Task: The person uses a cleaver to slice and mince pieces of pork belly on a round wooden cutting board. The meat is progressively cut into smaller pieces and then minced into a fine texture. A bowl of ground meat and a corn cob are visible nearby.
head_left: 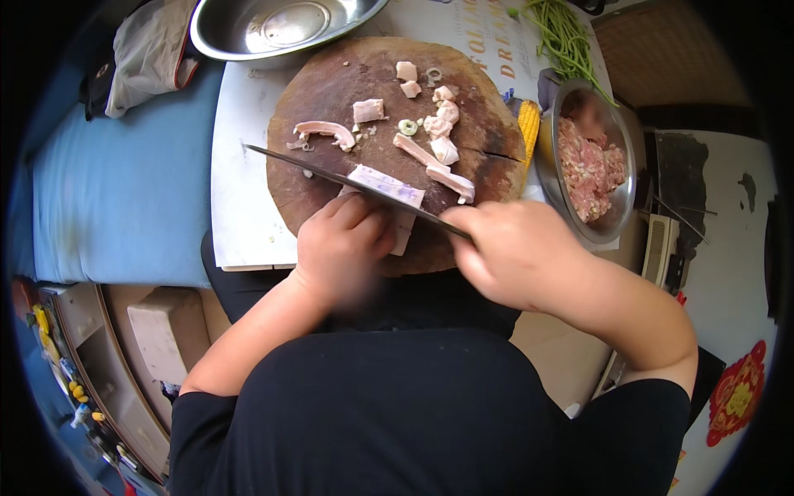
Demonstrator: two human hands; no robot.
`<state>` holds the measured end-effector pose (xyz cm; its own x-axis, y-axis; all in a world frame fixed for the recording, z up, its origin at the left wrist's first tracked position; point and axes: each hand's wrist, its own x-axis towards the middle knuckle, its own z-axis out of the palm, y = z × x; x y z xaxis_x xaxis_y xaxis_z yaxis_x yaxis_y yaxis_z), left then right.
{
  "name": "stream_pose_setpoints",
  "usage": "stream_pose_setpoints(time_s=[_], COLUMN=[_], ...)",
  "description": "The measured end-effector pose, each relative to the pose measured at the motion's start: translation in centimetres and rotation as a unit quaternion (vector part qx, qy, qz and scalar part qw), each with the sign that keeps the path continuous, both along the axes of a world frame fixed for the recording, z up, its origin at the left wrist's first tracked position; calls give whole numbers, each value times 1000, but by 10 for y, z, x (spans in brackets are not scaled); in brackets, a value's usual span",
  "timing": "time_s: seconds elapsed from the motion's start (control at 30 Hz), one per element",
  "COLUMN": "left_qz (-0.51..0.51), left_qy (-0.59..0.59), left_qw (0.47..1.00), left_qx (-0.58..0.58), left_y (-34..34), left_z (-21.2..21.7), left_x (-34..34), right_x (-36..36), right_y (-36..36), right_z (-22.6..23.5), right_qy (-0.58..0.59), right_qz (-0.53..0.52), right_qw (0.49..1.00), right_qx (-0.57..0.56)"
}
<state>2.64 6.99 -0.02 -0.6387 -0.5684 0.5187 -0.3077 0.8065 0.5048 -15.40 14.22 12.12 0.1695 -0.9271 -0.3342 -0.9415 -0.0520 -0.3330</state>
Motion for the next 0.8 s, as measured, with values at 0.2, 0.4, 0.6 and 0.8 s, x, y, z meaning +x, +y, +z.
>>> stream_pose_setpoints(time_s=[0.2, 0.4, 0.6, 0.8], left_qz=[-21, 9, -21, -21], left_qy=[1, -26, 10, -20], left_qw=[999, 999, 999, 998], left_qx=[25, 29, 34, 62], left_y=[-2, -2, -1, -4], left_z=[-2, -5, -2, 0], left_x=[1, 5, 2, 3], right_x=[-6, 16, -15, 10], right_y=[-3, -36, 5, -35], right_z=[13, -5, 16, -6], right_qy=[1, 11, 9, -23], right_qz=[1, 34, -1, 21], right_qw=[1000, 999, 999, 1000], right_qx=[24, 25, 42, 1])
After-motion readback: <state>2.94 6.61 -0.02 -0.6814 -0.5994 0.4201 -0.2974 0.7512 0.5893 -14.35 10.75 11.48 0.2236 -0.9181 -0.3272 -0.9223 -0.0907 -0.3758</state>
